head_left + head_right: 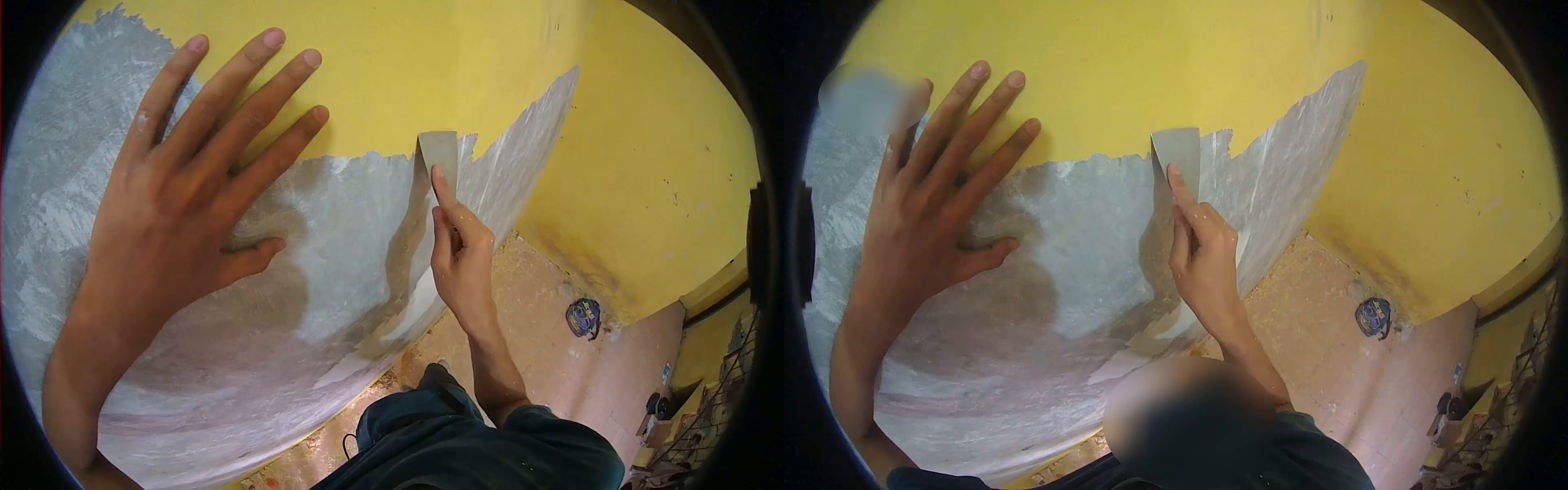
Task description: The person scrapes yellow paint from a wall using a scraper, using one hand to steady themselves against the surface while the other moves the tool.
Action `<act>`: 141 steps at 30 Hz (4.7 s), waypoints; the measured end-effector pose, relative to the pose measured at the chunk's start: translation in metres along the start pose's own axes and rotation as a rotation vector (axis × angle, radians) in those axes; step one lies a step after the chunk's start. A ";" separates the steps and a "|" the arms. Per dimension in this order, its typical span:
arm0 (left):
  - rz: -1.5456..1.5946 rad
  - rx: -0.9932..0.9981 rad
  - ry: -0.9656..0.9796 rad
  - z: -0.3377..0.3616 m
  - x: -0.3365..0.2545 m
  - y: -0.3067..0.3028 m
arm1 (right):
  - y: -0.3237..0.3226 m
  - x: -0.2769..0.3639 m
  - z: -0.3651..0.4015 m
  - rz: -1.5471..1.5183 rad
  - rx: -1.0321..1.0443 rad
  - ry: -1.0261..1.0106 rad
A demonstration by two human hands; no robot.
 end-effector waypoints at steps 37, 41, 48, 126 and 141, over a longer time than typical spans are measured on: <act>-0.019 0.019 -0.012 0.000 -0.003 0.002 | 0.005 0.005 0.011 -0.015 0.063 0.042; -0.020 0.018 -0.003 0.002 -0.003 0.003 | 0.012 0.003 0.029 -0.040 0.101 0.075; -0.028 0.012 0.001 0.001 -0.003 0.003 | 0.009 0.008 0.014 -0.059 0.063 0.035; -0.063 0.039 0.012 0.007 -0.004 0.010 | -0.007 0.016 0.002 0.104 0.132 -0.063; -0.084 0.055 0.025 0.009 -0.007 0.012 | 0.009 0.017 0.024 0.029 0.095 0.089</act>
Point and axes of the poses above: each hand's wrist, its own z-axis away from the middle knuckle, its own y-axis out of the palm, x = y × z, the point moved 3 cm from there along -z, towards the middle knuckle, and after that the axes turned 7 degrees about x, right-handed, at the moved point
